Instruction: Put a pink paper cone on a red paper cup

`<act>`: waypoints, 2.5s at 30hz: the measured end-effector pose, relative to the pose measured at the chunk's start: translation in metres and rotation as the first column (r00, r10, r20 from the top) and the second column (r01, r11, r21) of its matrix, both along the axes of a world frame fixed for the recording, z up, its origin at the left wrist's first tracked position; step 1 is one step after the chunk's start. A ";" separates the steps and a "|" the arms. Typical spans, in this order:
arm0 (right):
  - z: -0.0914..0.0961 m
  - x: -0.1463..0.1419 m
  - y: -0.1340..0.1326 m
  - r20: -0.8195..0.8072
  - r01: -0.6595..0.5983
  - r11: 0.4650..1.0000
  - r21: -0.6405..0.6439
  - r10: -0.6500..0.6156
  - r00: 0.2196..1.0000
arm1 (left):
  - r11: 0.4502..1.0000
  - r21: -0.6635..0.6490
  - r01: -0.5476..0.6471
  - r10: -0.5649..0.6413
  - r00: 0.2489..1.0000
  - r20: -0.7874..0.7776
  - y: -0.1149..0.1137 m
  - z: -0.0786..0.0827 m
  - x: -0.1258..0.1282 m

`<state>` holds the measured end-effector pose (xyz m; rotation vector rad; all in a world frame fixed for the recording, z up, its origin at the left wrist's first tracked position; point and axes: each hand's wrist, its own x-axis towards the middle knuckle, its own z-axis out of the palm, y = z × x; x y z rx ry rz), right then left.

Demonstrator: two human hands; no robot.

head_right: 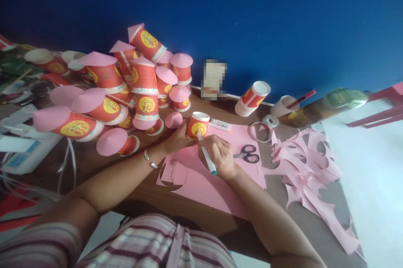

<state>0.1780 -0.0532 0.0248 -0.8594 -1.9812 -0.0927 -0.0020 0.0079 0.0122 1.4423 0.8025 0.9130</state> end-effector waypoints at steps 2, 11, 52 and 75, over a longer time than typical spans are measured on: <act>0.001 0.000 0.000 -0.007 -0.016 1.000 0.009 0.016 1.000 | 1.000 -0.013 0.017 -0.017 1.000 0.012 0.000 0.000 0.000; 0.005 0.000 0.001 -0.002 0.025 0.999 0.045 -0.025 1.000 | 0.999 0.050 0.004 -0.003 1.000 -0.021 0.001 -0.001 -0.001; 0.009 0.001 0.005 0.035 0.048 0.997 0.058 -0.050 0.998 | 0.997 -0.051 0.063 -0.059 0.995 0.085 -0.001 0.012 -0.001; 0.001 0.002 0.001 0.025 0.044 0.999 0.024 -0.045 0.999 | 0.992 -0.113 0.051 -0.042 0.996 0.081 -0.001 0.006 -0.002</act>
